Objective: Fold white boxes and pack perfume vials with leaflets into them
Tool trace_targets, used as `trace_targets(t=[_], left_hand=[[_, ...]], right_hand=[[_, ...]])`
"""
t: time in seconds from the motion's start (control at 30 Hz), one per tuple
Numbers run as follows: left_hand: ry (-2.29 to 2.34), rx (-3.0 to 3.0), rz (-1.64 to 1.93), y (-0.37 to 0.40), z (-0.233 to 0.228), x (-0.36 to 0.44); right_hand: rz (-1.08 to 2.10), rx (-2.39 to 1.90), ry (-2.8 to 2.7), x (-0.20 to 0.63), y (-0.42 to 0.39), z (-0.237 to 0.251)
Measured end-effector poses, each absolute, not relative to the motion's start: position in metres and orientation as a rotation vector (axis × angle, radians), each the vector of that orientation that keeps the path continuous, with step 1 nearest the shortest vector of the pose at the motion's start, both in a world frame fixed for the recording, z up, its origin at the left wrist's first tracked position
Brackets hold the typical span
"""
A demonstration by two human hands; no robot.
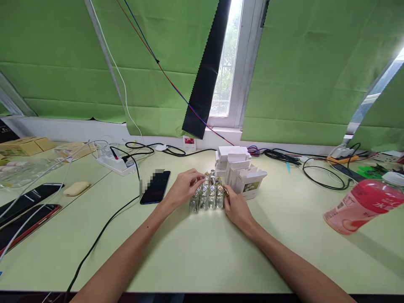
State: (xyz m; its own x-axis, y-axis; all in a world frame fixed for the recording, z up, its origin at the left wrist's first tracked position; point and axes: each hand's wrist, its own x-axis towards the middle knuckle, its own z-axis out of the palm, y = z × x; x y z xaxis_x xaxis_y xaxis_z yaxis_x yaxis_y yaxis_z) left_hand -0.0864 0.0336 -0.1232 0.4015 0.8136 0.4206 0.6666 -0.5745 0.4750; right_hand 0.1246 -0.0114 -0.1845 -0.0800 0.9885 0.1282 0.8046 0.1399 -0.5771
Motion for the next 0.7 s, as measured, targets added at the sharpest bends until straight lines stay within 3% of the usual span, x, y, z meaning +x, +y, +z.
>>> trace_targets(t=[0.7], left_hand=[[1.562,2.166,1.111,0.0335,-0.1248,-0.0898]], right_hand=[[0.507,-1.744,-1.936,0.1257,-0.0122,-0.1824]])
